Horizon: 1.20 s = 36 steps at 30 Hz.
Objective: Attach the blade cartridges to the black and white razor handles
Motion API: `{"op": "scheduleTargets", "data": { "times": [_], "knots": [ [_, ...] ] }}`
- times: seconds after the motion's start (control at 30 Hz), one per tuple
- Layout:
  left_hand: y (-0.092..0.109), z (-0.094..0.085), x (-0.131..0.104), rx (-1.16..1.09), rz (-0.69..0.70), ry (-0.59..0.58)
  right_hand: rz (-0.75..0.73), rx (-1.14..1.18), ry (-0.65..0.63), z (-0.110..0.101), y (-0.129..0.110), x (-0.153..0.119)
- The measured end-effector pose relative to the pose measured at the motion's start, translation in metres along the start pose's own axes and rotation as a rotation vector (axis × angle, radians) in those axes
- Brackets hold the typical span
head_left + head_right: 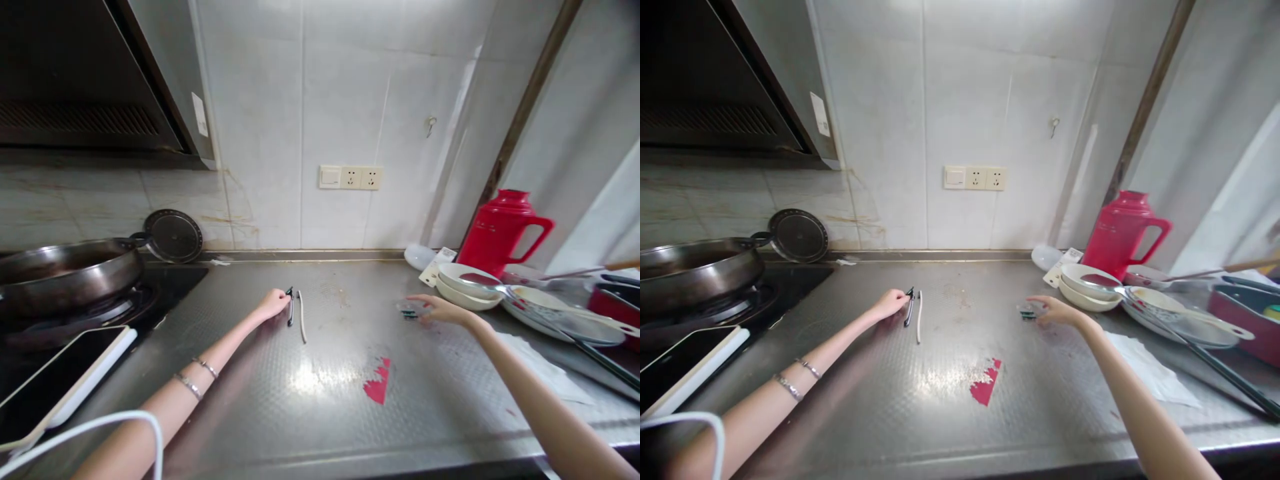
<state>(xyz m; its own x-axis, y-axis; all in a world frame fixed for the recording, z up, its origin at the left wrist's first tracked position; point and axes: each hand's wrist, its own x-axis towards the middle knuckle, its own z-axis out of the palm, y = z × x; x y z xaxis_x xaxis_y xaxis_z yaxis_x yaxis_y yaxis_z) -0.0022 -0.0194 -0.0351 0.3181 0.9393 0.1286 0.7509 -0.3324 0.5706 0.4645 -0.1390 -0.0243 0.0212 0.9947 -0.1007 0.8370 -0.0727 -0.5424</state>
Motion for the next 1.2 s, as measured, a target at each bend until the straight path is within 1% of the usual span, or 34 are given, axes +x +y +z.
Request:
{"op": "scheduleTargets", "data": {
  "times": [0.07, 0.17, 0.23, 0.3, 0.43, 0.53, 0.57, 0.63, 0.73, 0.77, 0.83, 0.9, 0.97, 1.03, 1.2],
  "knots": [
    [0.001, -0.002, 0.003, -0.042, 0.053, 0.038, 0.029, 0.029, -0.032, -0.001, -0.001, -0.002],
    [0.007, -0.005, 0.007, -0.131, 0.144, 0.079, -0.036, 0.042, -0.023, 0.000, -0.002, 0.000],
    [0.012, -0.006, 0.008, -0.165, 0.177, 0.090, -0.082, 0.033, -0.015, 0.000, -0.001, 0.002],
    [0.018, -0.007, 0.008, -0.182, 0.199, 0.099, -0.095, 0.013, -0.009, 0.000, 0.002, 0.004],
    [0.029, -0.007, 0.006, -0.218, 0.249, 0.122, -0.124, -0.018, 0.038, 0.001, 0.008, 0.005],
    [0.040, -0.007, 0.003, -0.203, 0.319, 0.127, -0.183, -0.033, 0.076, 0.004, 0.000, 0.006],
    [0.045, -0.006, 0.001, -0.177, 0.351, 0.127, -0.211, -0.042, 0.086, 0.005, -0.008, 0.006],
    [0.058, -0.003, -0.003, -0.113, 0.418, 0.131, -0.277, -0.061, 0.101, 0.011, -0.029, 0.008],
    [0.079, 0.006, -0.010, 0.020, 0.530, 0.120, -0.400, -0.079, 0.121, 0.024, -0.076, 0.011],
    [0.086, 0.009, -0.012, 0.070, 0.561, 0.093, -0.438, -0.082, 0.134, 0.029, -0.092, 0.011],
    [0.097, 0.014, -0.016, 0.164, 0.578, 0.055, -0.518, -0.072, 0.153, 0.039, -0.123, 0.012],
    [0.104, 0.019, -0.019, 0.226, 0.578, 0.033, -0.590, -0.056, 0.155, 0.049, -0.147, 0.013],
    [0.104, 0.021, -0.019, 0.262, 0.573, 0.022, -0.652, -0.043, 0.144, 0.057, -0.164, 0.013],
    [0.100, 0.021, -0.018, 0.280, 0.566, 0.017, -0.694, -0.026, 0.129, 0.063, -0.174, 0.015],
    [0.080, 0.023, -0.013, 0.246, 0.549, -0.017, -0.696, 0.037, 0.103, 0.079, -0.180, 0.024]
  ]
}}
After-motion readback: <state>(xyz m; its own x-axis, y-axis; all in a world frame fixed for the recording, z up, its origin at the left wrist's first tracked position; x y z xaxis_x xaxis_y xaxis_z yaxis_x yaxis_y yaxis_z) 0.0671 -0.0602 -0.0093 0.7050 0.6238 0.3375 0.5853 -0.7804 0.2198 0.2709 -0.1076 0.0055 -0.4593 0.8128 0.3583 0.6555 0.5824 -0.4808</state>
